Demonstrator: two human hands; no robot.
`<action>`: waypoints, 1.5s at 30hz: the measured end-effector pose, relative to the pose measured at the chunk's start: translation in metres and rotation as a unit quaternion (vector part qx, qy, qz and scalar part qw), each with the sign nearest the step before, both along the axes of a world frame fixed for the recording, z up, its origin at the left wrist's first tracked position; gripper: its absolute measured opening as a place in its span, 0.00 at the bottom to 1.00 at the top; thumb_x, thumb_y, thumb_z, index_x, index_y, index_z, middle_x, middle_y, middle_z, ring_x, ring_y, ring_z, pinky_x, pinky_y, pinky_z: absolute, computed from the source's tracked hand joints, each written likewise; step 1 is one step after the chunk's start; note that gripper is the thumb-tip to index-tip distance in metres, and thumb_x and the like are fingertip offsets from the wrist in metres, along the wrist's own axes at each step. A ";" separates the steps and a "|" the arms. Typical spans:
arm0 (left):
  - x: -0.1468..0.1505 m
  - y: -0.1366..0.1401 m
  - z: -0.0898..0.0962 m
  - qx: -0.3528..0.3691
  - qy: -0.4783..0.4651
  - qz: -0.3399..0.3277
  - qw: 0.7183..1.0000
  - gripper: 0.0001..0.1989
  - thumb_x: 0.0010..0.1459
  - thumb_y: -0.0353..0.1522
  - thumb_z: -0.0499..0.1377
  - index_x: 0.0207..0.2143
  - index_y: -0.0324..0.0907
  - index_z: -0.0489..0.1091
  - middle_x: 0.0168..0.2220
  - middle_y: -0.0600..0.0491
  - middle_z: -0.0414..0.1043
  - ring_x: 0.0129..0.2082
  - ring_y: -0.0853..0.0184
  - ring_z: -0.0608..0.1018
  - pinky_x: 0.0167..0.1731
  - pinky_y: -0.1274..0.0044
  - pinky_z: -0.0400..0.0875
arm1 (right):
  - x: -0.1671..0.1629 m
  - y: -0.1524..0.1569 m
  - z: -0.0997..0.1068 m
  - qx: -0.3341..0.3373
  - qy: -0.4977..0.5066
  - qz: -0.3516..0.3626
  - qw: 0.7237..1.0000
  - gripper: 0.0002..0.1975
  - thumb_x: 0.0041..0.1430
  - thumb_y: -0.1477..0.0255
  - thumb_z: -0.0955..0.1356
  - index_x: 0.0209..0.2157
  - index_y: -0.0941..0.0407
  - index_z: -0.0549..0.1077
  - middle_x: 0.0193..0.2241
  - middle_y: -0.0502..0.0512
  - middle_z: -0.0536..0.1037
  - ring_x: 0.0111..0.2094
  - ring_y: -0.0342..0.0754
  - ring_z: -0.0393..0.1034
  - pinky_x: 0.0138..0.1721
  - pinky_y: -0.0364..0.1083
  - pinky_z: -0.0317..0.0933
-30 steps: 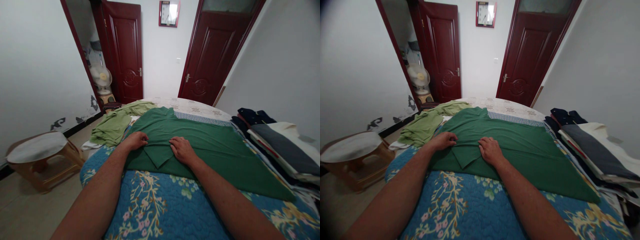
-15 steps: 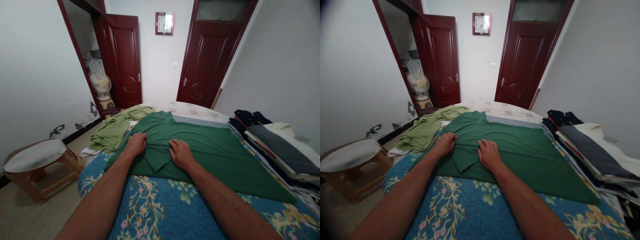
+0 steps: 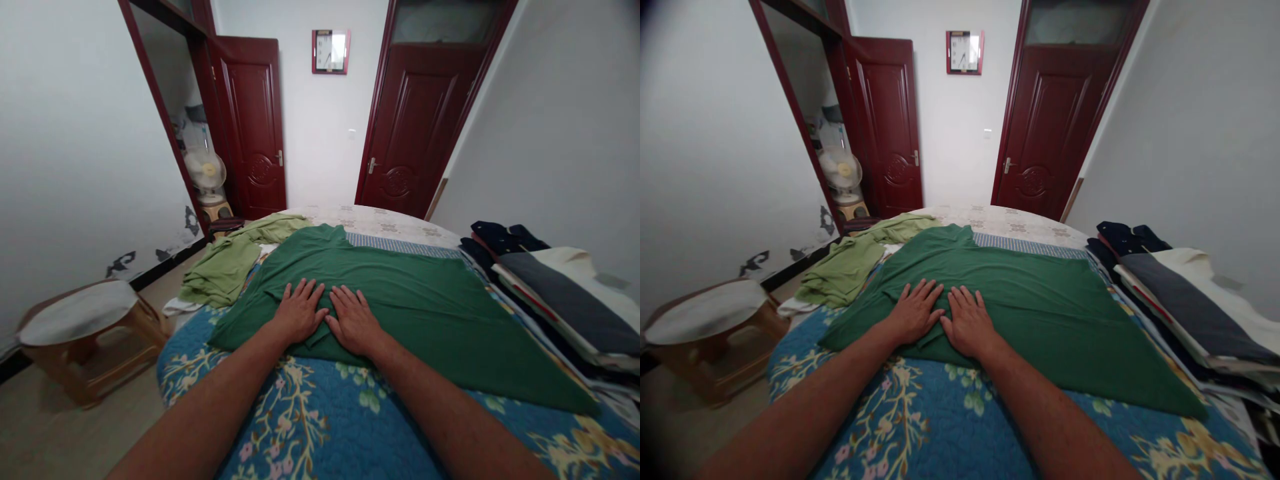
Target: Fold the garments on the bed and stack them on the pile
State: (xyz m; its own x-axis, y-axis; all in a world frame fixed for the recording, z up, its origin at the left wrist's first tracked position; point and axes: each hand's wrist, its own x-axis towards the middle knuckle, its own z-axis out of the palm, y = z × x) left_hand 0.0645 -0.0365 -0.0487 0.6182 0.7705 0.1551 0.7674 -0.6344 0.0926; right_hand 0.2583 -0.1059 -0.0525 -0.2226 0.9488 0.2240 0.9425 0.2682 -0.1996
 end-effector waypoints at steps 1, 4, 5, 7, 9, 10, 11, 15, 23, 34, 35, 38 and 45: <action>-0.001 -0.001 -0.001 0.007 -0.001 0.009 1.000 0.37 0.73 0.51 0.47 0.77 0.45 0.55 0.78 0.41 0.50 0.78 0.43 0.51 0.72 0.43 0.45 | 0.001 0.001 0.000 0.000 0.003 -0.007 1.000 0.32 0.75 0.56 0.61 0.74 0.55 0.63 0.75 0.62 0.58 0.76 0.62 0.48 0.75 0.69 0.41; -0.003 -0.006 0.000 0.031 -0.004 0.038 0.999 0.39 0.72 0.53 0.48 0.77 0.45 0.55 0.79 0.41 0.48 0.78 0.41 0.49 0.72 0.41 0.43 | 0.002 0.002 0.000 -0.009 0.010 -0.028 1.000 0.34 0.75 0.53 0.60 0.74 0.54 0.62 0.76 0.62 0.56 0.76 0.63 0.48 0.73 0.71 0.41; -0.004 -0.009 0.000 0.041 -0.007 0.044 0.998 0.39 0.71 0.53 0.48 0.77 0.45 0.54 0.79 0.41 0.47 0.78 0.42 0.48 0.72 0.41 0.42 | 0.003 0.002 0.000 -0.014 0.011 -0.034 0.999 0.34 0.75 0.52 0.59 0.74 0.54 0.61 0.76 0.62 0.56 0.76 0.63 0.48 0.73 0.72 0.41; -0.006 -0.016 0.001 0.062 -0.011 0.043 0.997 0.39 0.71 0.53 0.48 0.77 0.46 0.54 0.79 0.43 0.47 0.79 0.43 0.47 0.73 0.42 0.41 | 0.004 0.003 0.001 -0.021 0.012 -0.045 0.999 0.35 0.75 0.52 0.59 0.75 0.55 0.60 0.76 0.63 0.55 0.76 0.63 0.48 0.73 0.72 0.42; -0.009 -0.023 0.000 0.061 -0.007 0.029 0.998 0.38 0.72 0.52 0.47 0.77 0.44 0.55 0.79 0.44 0.49 0.79 0.44 0.48 0.73 0.43 0.41 | 0.006 0.004 0.002 -0.022 0.013 -0.061 0.998 0.36 0.75 0.53 0.60 0.75 0.56 0.59 0.76 0.64 0.54 0.77 0.63 0.47 0.73 0.72 0.42; -0.011 -0.027 0.000 0.051 -0.002 0.023 0.998 0.38 0.73 0.52 0.46 0.77 0.43 0.56 0.78 0.43 0.50 0.78 0.45 0.50 0.73 0.43 0.43 | 0.007 0.005 0.002 -0.023 0.014 -0.069 0.997 0.36 0.75 0.53 0.60 0.76 0.57 0.58 0.76 0.65 0.54 0.77 0.64 0.47 0.73 0.71 0.43; -0.014 -0.031 -0.001 0.041 0.004 0.020 0.999 0.38 0.73 0.53 0.46 0.76 0.42 0.57 0.78 0.42 0.51 0.78 0.45 0.51 0.73 0.44 0.44 | 0.008 0.005 0.002 -0.025 0.015 -0.076 0.997 0.36 0.75 0.53 0.60 0.76 0.57 0.58 0.76 0.65 0.54 0.77 0.64 0.47 0.73 0.71 0.43; -0.021 -0.043 -0.002 0.045 0.014 0.053 0.997 0.40 0.72 0.54 0.46 0.76 0.41 0.57 0.78 0.40 0.49 0.78 0.45 0.52 0.73 0.44 0.45 | 0.010 0.005 0.003 -0.045 0.015 -0.107 0.993 0.39 0.74 0.51 0.58 0.76 0.61 0.56 0.77 0.66 0.52 0.77 0.64 0.45 0.74 0.68 0.40; -0.021 -0.063 0.007 0.068 0.044 0.093 0.992 0.35 0.73 0.48 0.48 0.75 0.40 0.59 0.78 0.42 0.48 0.78 0.47 0.51 0.73 0.47 0.48 | 0.013 -0.001 0.010 -0.082 0.031 -0.159 0.983 0.46 0.73 0.45 0.54 0.78 0.63 0.51 0.78 0.64 0.47 0.78 0.62 0.39 0.75 0.67 0.32; -0.026 -0.055 -0.002 0.061 0.075 0.113 0.989 0.40 0.70 0.54 0.49 0.76 0.44 0.57 0.77 0.31 0.50 0.77 0.40 0.53 0.69 0.46 0.51 | 0.015 -0.003 0.013 -0.069 0.066 -0.169 0.981 0.47 0.71 0.43 0.54 0.78 0.61 0.51 0.78 0.64 0.48 0.78 0.62 0.38 0.75 0.68 0.29; -0.027 -0.055 -0.002 0.061 0.074 0.119 0.988 0.41 0.70 0.55 0.49 0.76 0.44 0.56 0.77 0.30 0.50 0.77 0.39 0.53 0.69 0.45 0.51 | 0.016 -0.004 0.013 -0.067 0.067 -0.175 0.980 0.47 0.71 0.43 0.54 0.78 0.61 0.51 0.78 0.64 0.49 0.78 0.63 0.38 0.75 0.69 0.28; -0.028 -0.058 -0.003 0.066 0.073 0.133 0.986 0.44 0.68 0.57 0.49 0.76 0.41 0.56 0.76 0.28 0.51 0.77 0.36 0.54 0.68 0.45 0.51 | 0.023 -0.010 0.014 -0.063 0.069 -0.186 0.978 0.47 0.71 0.42 0.54 0.78 0.62 0.51 0.78 0.64 0.50 0.78 0.63 0.39 0.75 0.69 0.28; -0.033 -0.069 -0.003 0.062 0.086 0.147 0.983 0.47 0.66 0.58 0.48 0.76 0.37 0.56 0.75 0.26 0.52 0.76 0.36 0.56 0.68 0.46 0.50 | 0.054 -0.030 0.011 -0.065 0.054 -0.211 0.974 0.46 0.72 0.43 0.54 0.78 0.62 0.52 0.78 0.64 0.48 0.79 0.61 0.37 0.75 0.67 0.26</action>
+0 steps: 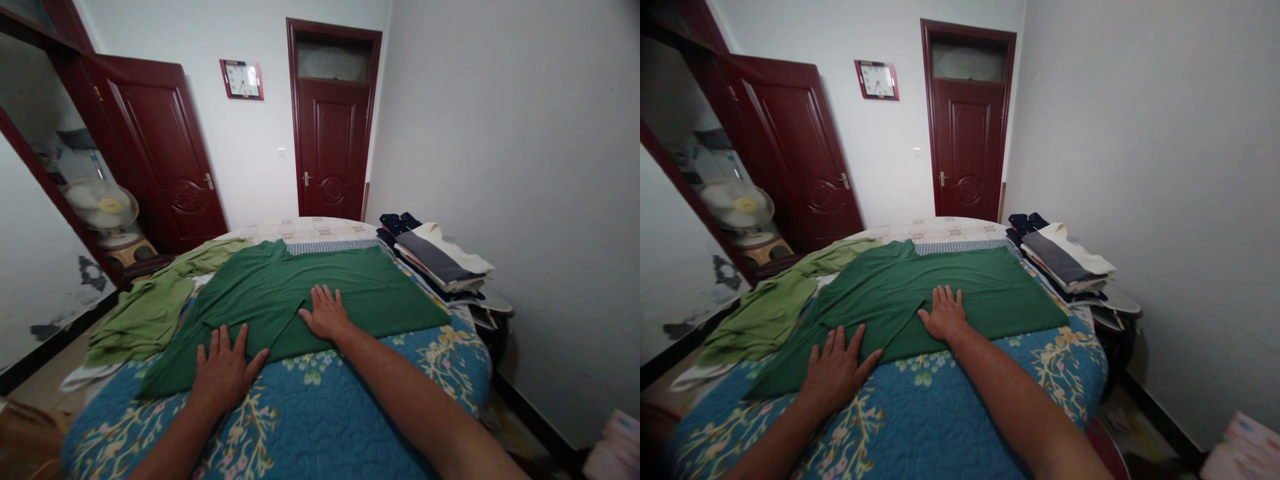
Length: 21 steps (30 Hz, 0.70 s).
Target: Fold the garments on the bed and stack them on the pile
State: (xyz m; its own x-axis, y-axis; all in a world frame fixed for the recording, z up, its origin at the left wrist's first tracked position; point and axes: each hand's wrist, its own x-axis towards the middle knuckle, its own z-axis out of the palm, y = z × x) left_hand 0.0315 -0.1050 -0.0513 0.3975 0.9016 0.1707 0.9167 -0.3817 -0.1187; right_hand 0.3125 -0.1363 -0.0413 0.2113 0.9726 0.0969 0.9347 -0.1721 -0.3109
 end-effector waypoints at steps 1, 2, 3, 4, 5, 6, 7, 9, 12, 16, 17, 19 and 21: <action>0.000 -0.001 0.000 0.001 -0.001 0.000 1.000 0.47 0.66 0.58 0.48 0.76 0.37 0.56 0.75 0.25 0.52 0.76 0.36 0.56 0.68 0.46 0.50 | 0.006 -0.003 -0.001 0.001 -0.004 -0.009 1.000 0.46 0.72 0.44 0.55 0.77 0.62 0.52 0.78 0.64 0.48 0.79 0.61 0.37 0.75 0.67 0.27; 0.000 -0.001 -0.001 0.002 0.000 0.001 1.000 0.47 0.66 0.58 0.48 0.76 0.36 0.56 0.75 0.25 0.52 0.75 0.35 0.56 0.68 0.47 0.50 | 0.013 -0.007 -0.002 0.004 -0.009 -0.024 1.000 0.46 0.72 0.44 0.55 0.77 0.63 0.52 0.78 0.65 0.48 0.79 0.62 0.37 0.75 0.67 0.27; 0.000 -0.001 -0.001 0.003 0.000 0.002 1.000 0.48 0.66 0.58 0.48 0.76 0.36 0.56 0.75 0.25 0.53 0.75 0.35 0.56 0.68 0.47 0.50 | 0.020 -0.011 -0.003 0.008 -0.016 -0.044 0.999 0.46 0.72 0.45 0.55 0.77 0.64 0.52 0.78 0.66 0.48 0.78 0.63 0.37 0.75 0.67 0.27; 0.000 -0.001 -0.002 0.004 0.000 0.004 1.000 0.48 0.66 0.58 0.48 0.76 0.35 0.56 0.74 0.24 0.53 0.75 0.35 0.57 0.68 0.47 0.50 | 0.029 -0.015 -0.004 0.014 -0.024 -0.069 0.997 0.46 0.72 0.45 0.55 0.77 0.65 0.52 0.78 0.67 0.48 0.78 0.63 0.37 0.75 0.67 0.28; 0.000 -0.001 -0.002 0.005 0.000 0.004 1.000 0.48 0.65 0.58 0.49 0.76 0.35 0.56 0.74 0.24 0.53 0.75 0.34 0.57 0.68 0.46 0.50 | 0.038 -0.019 -0.004 0.020 -0.033 -0.102 0.994 0.46 0.72 0.46 0.55 0.77 0.66 0.52 0.78 0.68 0.48 0.78 0.64 0.36 0.75 0.67 0.28; 0.000 0.000 -0.003 0.005 -0.001 0.003 1.000 0.48 0.65 0.58 0.49 0.76 0.35 0.56 0.74 0.23 0.53 0.75 0.34 0.57 0.68 0.46 0.50 | 0.048 -0.023 -0.004 0.024 -0.041 -0.139 0.989 0.46 0.73 0.47 0.56 0.77 0.67 0.51 0.78 0.69 0.48 0.78 0.66 0.36 0.75 0.68 0.29; 0.001 0.001 -0.003 0.006 -0.003 0.001 1.000 0.48 0.65 0.58 0.49 0.76 0.34 0.56 0.74 0.23 0.53 0.75 0.34 0.57 0.68 0.46 0.50 | 0.059 -0.027 -0.003 0.022 -0.047 -0.179 0.983 0.46 0.73 0.48 0.56 0.76 0.68 0.51 0.77 0.71 0.48 0.78 0.67 0.37 0.74 0.69 0.29; 0.001 0.002 -0.002 0.008 -0.007 -0.001 1.000 0.49 0.65 0.58 0.49 0.76 0.33 0.56 0.74 0.22 0.54 0.74 0.33 0.57 0.68 0.46 0.50 | 0.080 -0.035 0.000 0.002 -0.048 -0.253 0.966 0.45 0.73 0.49 0.55 0.76 0.70 0.53 0.77 0.74 0.49 0.77 0.69 0.39 0.73 0.70 0.32; 0.003 -0.003 0.002 0.002 -0.013 0.006 1.000 0.49 0.66 0.59 0.48 0.76 0.33 0.57 0.74 0.22 0.53 0.74 0.32 0.57 0.68 0.45 0.50 | 0.104 -0.045 0.001 -0.036 -0.039 -0.305 0.951 0.44 0.73 0.50 0.54 0.74 0.72 0.55 0.76 0.77 0.51 0.76 0.68 0.41 0.73 0.71 0.36; 0.003 -0.015 0.009 -0.026 -0.038 0.003 0.999 0.49 0.67 0.60 0.46 0.76 0.35 0.56 0.75 0.25 0.52 0.76 0.34 0.55 0.70 0.47 0.46 | 0.119 -0.050 -0.010 -0.040 -0.051 -0.313 0.947 0.44 0.73 0.50 0.53 0.74 0.70 0.56 0.75 0.76 0.53 0.76 0.68 0.43 0.72 0.71 0.40; 0.003 -0.016 0.010 -0.032 -0.050 0.005 0.998 0.49 0.67 0.61 0.45 0.76 0.36 0.56 0.75 0.26 0.52 0.76 0.35 0.54 0.70 0.47 0.45 | 0.122 -0.049 -0.014 -0.034 -0.056 -0.311 0.948 0.44 0.72 0.50 0.53 0.74 0.69 0.57 0.75 0.76 0.54 0.76 0.68 0.44 0.71 0.72 0.40; 0.002 -0.018 0.010 -0.042 -0.073 0.007 0.996 0.51 0.66 0.63 0.45 0.77 0.37 0.55 0.76 0.28 0.50 0.77 0.35 0.52 0.71 0.47 0.42 | 0.129 -0.048 -0.022 -0.024 -0.063 -0.294 0.953 0.43 0.72 0.49 0.53 0.72 0.67 0.61 0.73 0.77 0.57 0.74 0.69 0.47 0.70 0.73 0.43; 0.001 -0.018 0.009 -0.050 -0.089 0.009 0.995 0.52 0.65 0.64 0.45 0.77 0.37 0.55 0.77 0.28 0.49 0.77 0.35 0.51 0.72 0.47 0.40 | 0.136 -0.046 -0.029 -0.014 -0.072 -0.281 0.957 0.42 0.71 0.49 0.53 0.70 0.66 0.64 0.71 0.78 0.61 0.73 0.70 0.51 0.69 0.74 0.47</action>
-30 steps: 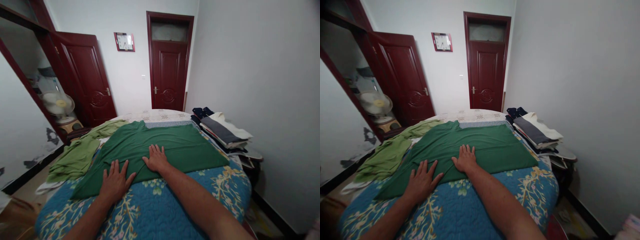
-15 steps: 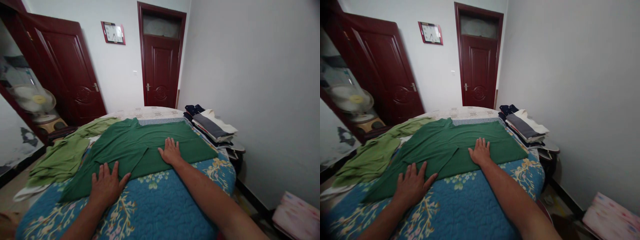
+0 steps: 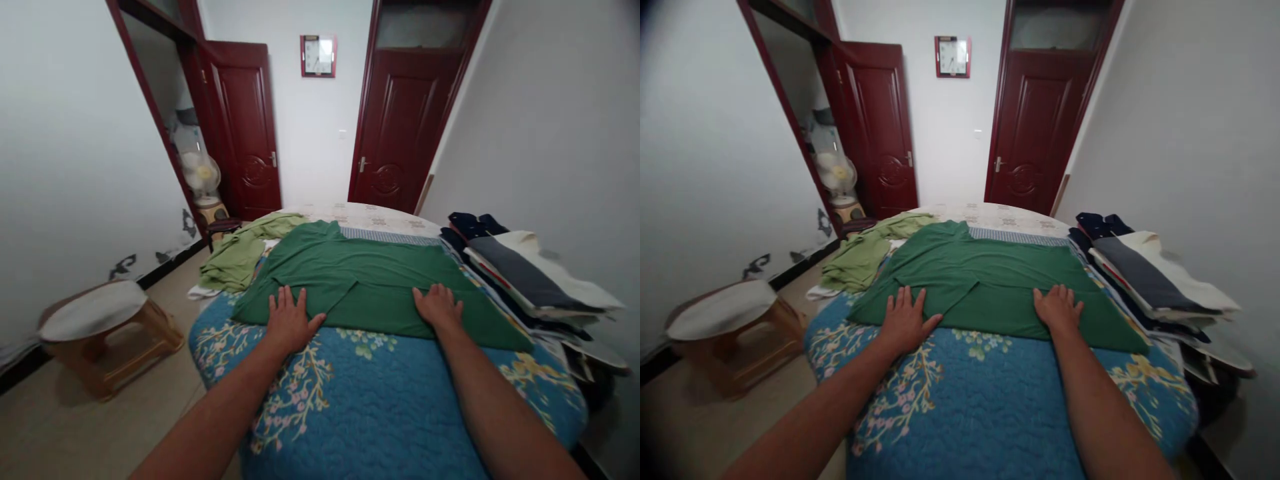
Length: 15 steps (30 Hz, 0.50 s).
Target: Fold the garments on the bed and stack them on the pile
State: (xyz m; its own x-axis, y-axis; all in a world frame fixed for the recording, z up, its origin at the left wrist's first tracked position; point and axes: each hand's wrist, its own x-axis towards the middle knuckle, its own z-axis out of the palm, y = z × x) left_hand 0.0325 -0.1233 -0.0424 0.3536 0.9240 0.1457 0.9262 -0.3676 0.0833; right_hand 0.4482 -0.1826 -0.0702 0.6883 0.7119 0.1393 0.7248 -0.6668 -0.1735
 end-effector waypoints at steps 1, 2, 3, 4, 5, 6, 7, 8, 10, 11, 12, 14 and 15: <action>-0.001 0.000 -0.001 -0.003 -0.005 -0.001 1.000 0.53 0.64 0.65 0.45 0.77 0.37 0.55 0.77 0.28 0.48 0.77 0.35 0.50 0.72 0.47 0.39 | 0.003 0.000 -0.002 0.004 -0.004 0.004 1.000 0.42 0.71 0.49 0.53 0.69 0.66 0.66 0.70 0.78 0.62 0.72 0.71 0.52 0.68 0.74 0.48; -0.001 -0.001 -0.001 -0.005 -0.007 -0.002 1.000 0.53 0.64 0.65 0.44 0.77 0.37 0.55 0.77 0.28 0.48 0.77 0.35 0.49 0.72 0.46 0.39 | 0.005 0.000 -0.004 0.008 -0.008 0.006 1.000 0.41 0.71 0.49 0.54 0.68 0.66 0.67 0.69 0.78 0.63 0.72 0.71 0.53 0.67 0.74 0.49; -0.002 -0.002 -0.001 -0.007 -0.008 -0.004 1.000 0.54 0.64 0.66 0.44 0.77 0.37 0.55 0.77 0.28 0.48 0.77 0.35 0.49 0.72 0.46 0.38 | 0.006 0.000 -0.005 0.011 -0.010 0.007 1.000 0.41 0.71 0.49 0.54 0.67 0.66 0.68 0.69 0.79 0.64 0.71 0.72 0.54 0.66 0.74 0.50; -0.002 -0.002 -0.001 -0.008 -0.008 -0.007 1.000 0.54 0.64 0.66 0.44 0.77 0.36 0.55 0.77 0.27 0.47 0.77 0.35 0.48 0.71 0.46 0.38 | 0.007 -0.001 -0.006 0.013 -0.012 0.007 1.000 0.40 0.71 0.49 0.54 0.67 0.66 0.69 0.68 0.79 0.65 0.70 0.72 0.55 0.66 0.75 0.50; -0.002 -0.002 -0.001 -0.009 -0.007 -0.009 1.000 0.54 0.64 0.66 0.43 0.77 0.36 0.54 0.77 0.27 0.47 0.77 0.35 0.48 0.71 0.45 0.38 | 0.008 -0.001 -0.007 0.013 -0.013 0.007 1.000 0.40 0.70 0.50 0.54 0.66 0.66 0.69 0.67 0.80 0.66 0.70 0.72 0.56 0.65 0.75 0.51; -0.002 -0.003 -0.001 -0.010 -0.006 -0.010 1.000 0.54 0.64 0.66 0.43 0.77 0.36 0.55 0.77 0.27 0.47 0.77 0.35 0.49 0.71 0.45 0.38 | 0.008 -0.001 -0.007 0.012 -0.015 0.008 1.000 0.40 0.70 0.50 0.54 0.65 0.66 0.70 0.67 0.80 0.67 0.69 0.72 0.57 0.65 0.74 0.52; -0.002 -0.003 0.000 -0.011 -0.006 -0.010 1.000 0.54 0.64 0.66 0.43 0.77 0.36 0.55 0.77 0.27 0.48 0.77 0.35 0.49 0.71 0.46 0.39 | 0.008 -0.001 -0.007 0.011 -0.017 0.008 1.000 0.39 0.70 0.50 0.54 0.64 0.66 0.70 0.66 0.80 0.67 0.69 0.72 0.57 0.65 0.74 0.52; -0.002 -0.003 0.001 -0.010 -0.007 -0.009 1.000 0.54 0.64 0.66 0.43 0.77 0.36 0.55 0.77 0.27 0.48 0.77 0.35 0.50 0.72 0.46 0.39 | 0.008 -0.001 -0.007 0.010 -0.017 0.008 1.000 0.39 0.70 0.50 0.54 0.64 0.66 0.71 0.66 0.80 0.67 0.69 0.71 0.57 0.65 0.74 0.52; -0.002 -0.003 0.001 -0.007 -0.009 -0.008 1.000 0.54 0.64 0.66 0.43 0.77 0.37 0.55 0.76 0.27 0.49 0.77 0.36 0.50 0.72 0.46 0.40 | 0.007 -0.001 -0.006 0.009 -0.017 0.008 1.000 0.39 0.71 0.50 0.54 0.64 0.66 0.71 0.66 0.79 0.67 0.69 0.71 0.57 0.65 0.73 0.52; -0.003 -0.004 0.001 -0.005 -0.011 -0.008 1.000 0.54 0.64 0.66 0.43 0.77 0.37 0.56 0.76 0.28 0.50 0.77 0.36 0.51 0.72 0.46 0.40 | 0.006 -0.001 -0.006 0.009 -0.017 0.007 1.000 0.39 0.71 0.50 0.54 0.64 0.66 0.71 0.67 0.79 0.67 0.69 0.71 0.57 0.65 0.73 0.52; -0.003 -0.004 0.001 -0.004 -0.012 -0.007 1.000 0.54 0.64 0.66 0.43 0.76 0.37 0.56 0.76 0.28 0.50 0.77 0.36 0.51 0.72 0.47 0.40 | 0.005 -0.001 -0.005 0.008 -0.017 0.007 1.000 0.39 0.71 0.50 0.54 0.64 0.65 0.71 0.67 0.78 0.67 0.69 0.71 0.57 0.65 0.73 0.52; -0.004 -0.004 0.001 0.000 -0.014 -0.007 1.000 0.53 0.64 0.66 0.43 0.76 0.37 0.57 0.76 0.27 0.50 0.77 0.35 0.52 0.72 0.47 0.41 | 0.004 -0.001 -0.003 0.005 -0.018 0.007 1.000 0.38 0.71 0.51 0.53 0.64 0.65 0.71 0.68 0.78 0.66 0.70 0.70 0.56 0.65 0.73 0.52; -0.004 -0.004 0.000 0.003 -0.014 -0.007 1.000 0.53 0.64 0.66 0.44 0.76 0.37 0.57 0.76 0.27 0.50 0.77 0.35 0.52 0.72 0.47 0.42 | 0.003 -0.001 -0.003 0.002 -0.018 0.007 1.000 0.38 0.71 0.51 0.53 0.64 0.65 0.71 0.68 0.77 0.66 0.70 0.70 0.56 0.66 0.73 0.52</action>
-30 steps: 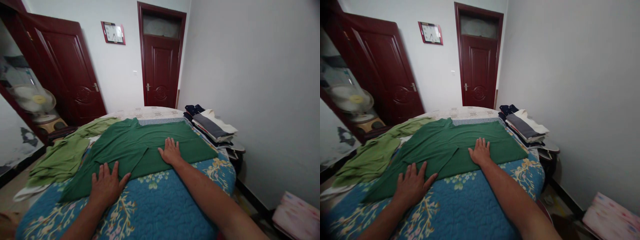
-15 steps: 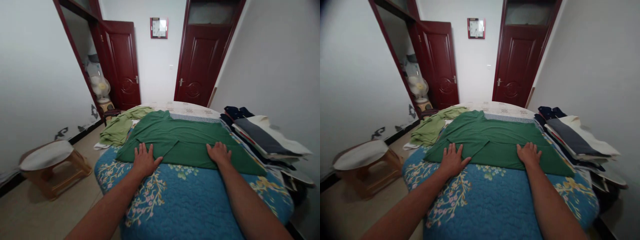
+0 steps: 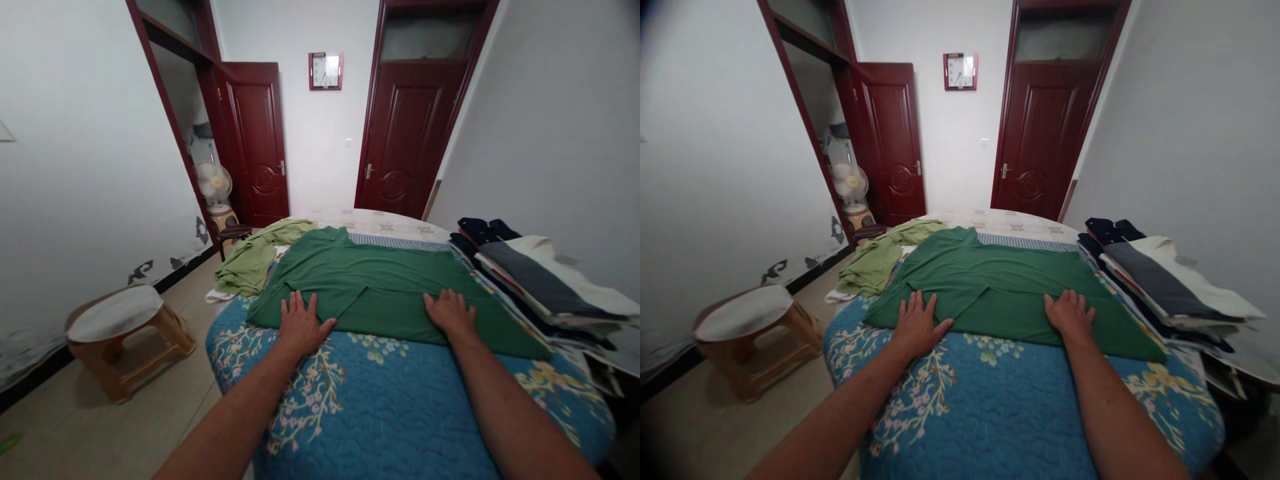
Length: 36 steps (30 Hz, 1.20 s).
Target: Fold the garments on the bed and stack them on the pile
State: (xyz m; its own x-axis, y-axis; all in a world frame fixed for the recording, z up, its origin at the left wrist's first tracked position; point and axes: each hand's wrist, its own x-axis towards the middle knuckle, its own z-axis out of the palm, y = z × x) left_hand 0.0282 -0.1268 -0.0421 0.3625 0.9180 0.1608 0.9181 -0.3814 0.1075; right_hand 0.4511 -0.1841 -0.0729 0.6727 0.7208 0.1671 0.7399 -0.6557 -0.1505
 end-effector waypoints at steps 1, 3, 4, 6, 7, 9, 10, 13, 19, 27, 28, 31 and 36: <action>0.000 0.000 0.000 0.003 0.000 0.000 1.000 0.53 0.64 0.66 0.44 0.76 0.37 0.58 0.76 0.27 0.50 0.77 0.35 0.52 0.72 0.47 0.42 | 0.000 0.000 0.001 -0.003 0.000 0.000 1.000 0.38 0.71 0.51 0.53 0.64 0.65 0.70 0.69 0.77 0.65 0.70 0.70 0.55 0.66 0.73 0.51; -0.001 0.001 0.000 0.006 0.001 0.001 1.000 0.52 0.64 0.65 0.45 0.75 0.38 0.59 0.76 0.27 0.52 0.76 0.35 0.53 0.71 0.47 0.44 | -0.001 0.001 0.002 -0.009 0.001 0.004 1.000 0.38 0.72 0.51 0.53 0.65 0.65 0.69 0.70 0.75 0.64 0.71 0.70 0.54 0.67 0.73 0.51; -0.001 0.002 0.000 0.006 0.001 0.001 1.000 0.52 0.64 0.65 0.45 0.75 0.39 0.59 0.75 0.28 0.53 0.76 0.36 0.54 0.71 0.48 0.44 | -0.002 0.001 0.002 -0.012 0.002 0.007 1.000 0.39 0.72 0.51 0.53 0.66 0.65 0.69 0.70 0.75 0.63 0.72 0.70 0.53 0.67 0.73 0.51; -0.002 0.003 0.001 0.003 0.004 0.001 1.000 0.51 0.64 0.65 0.46 0.75 0.39 0.60 0.75 0.29 0.53 0.76 0.36 0.54 0.71 0.48 0.45 | -0.002 0.003 0.004 -0.017 0.006 0.017 1.000 0.39 0.72 0.50 0.53 0.67 0.65 0.68 0.72 0.74 0.61 0.73 0.69 0.52 0.68 0.73 0.50; -0.002 0.004 0.002 0.001 0.005 0.000 1.000 0.50 0.65 0.64 0.46 0.75 0.40 0.60 0.75 0.29 0.54 0.76 0.37 0.55 0.71 0.48 0.46 | -0.003 0.004 0.004 -0.019 0.007 0.021 1.000 0.39 0.72 0.50 0.53 0.68 0.65 0.67 0.72 0.74 0.61 0.73 0.69 0.51 0.68 0.73 0.49; -0.004 0.005 0.002 -0.003 0.011 0.000 1.000 0.48 0.65 0.63 0.47 0.75 0.40 0.61 0.75 0.28 0.54 0.76 0.37 0.56 0.71 0.47 0.47 | -0.003 0.005 0.006 -0.026 0.007 0.030 0.999 0.40 0.73 0.50 0.53 0.70 0.64 0.64 0.73 0.73 0.59 0.74 0.69 0.50 0.69 0.73 0.48; -0.004 0.006 0.002 -0.004 0.015 0.001 1.000 0.48 0.66 0.63 0.47 0.74 0.41 0.61 0.75 0.28 0.54 0.76 0.37 0.56 0.71 0.47 0.47 | -0.002 0.005 0.007 -0.030 0.009 0.035 0.999 0.40 0.73 0.49 0.53 0.71 0.64 0.63 0.74 0.73 0.58 0.74 0.69 0.49 0.69 0.73 0.47; -0.007 0.007 0.004 -0.001 0.028 0.003 1.000 0.44 0.67 0.61 0.47 0.73 0.43 0.64 0.75 0.31 0.57 0.76 0.39 0.57 0.70 0.47 0.50 | 0.006 0.006 0.010 -0.048 0.023 0.068 0.996 0.42 0.73 0.47 0.53 0.74 0.63 0.60 0.75 0.71 0.55 0.76 0.68 0.47 0.71 0.74 0.43; -0.024 0.029 0.028 -0.029 0.034 -0.012 0.999 0.35 0.71 0.53 0.44 0.67 0.43 0.70 0.62 0.41 0.77 0.60 0.49 0.78 0.59 0.62 0.70 | 0.049 0.017 0.017 -0.071 0.047 0.110 0.990 0.40 0.74 0.47 0.54 0.75 0.59 0.59 0.77 0.68 0.53 0.77 0.62 0.46 0.73 0.72 0.41; -0.050 0.152 0.077 0.045 0.054 0.063 0.996 0.32 0.67 0.51 0.40 0.60 0.50 0.73 0.50 0.57 0.84 0.46 0.59 0.82 0.48 0.70 0.71 | 0.118 0.065 0.021 -0.061 0.024 0.156 0.986 0.36 0.76 0.54 0.57 0.72 0.65 0.64 0.74 0.70 0.60 0.74 0.57 0.54 0.74 0.53 0.46; -0.044 0.169 0.084 0.059 0.058 0.056 0.995 0.33 0.68 0.51 0.40 0.60 0.49 0.73 0.50 0.57 0.84 0.46 0.60 0.81 0.48 0.71 0.70 | 0.125 0.072 0.020 -0.058 0.019 0.159 0.985 0.35 0.76 0.56 0.57 0.72 0.66 0.64 0.73 0.69 0.61 0.74 0.55 0.54 0.74 0.51 0.45; -0.016 0.213 0.103 0.069 0.069 0.038 0.994 0.31 0.70 0.45 0.41 0.61 0.42 0.74 0.52 0.52 0.83 0.48 0.60 0.81 0.50 0.71 0.69 | 0.142 0.094 0.016 -0.051 0.016 0.158 0.986 0.32 0.75 0.63 0.57 0.71 0.66 0.65 0.73 0.68 0.62 0.74 0.56 0.55 0.74 0.52 0.46; 0.041 0.279 0.122 0.021 0.024 0.019 0.999 0.27 0.69 0.41 0.53 0.63 0.38 0.73 0.57 0.45 0.81 0.55 0.56 0.80 0.54 0.71 0.69 | 0.171 0.126 0.003 -0.011 -0.009 0.081 0.997 0.29 0.74 0.63 0.57 0.70 0.54 0.69 0.73 0.61 0.62 0.69 0.66 0.60 0.68 0.67 0.55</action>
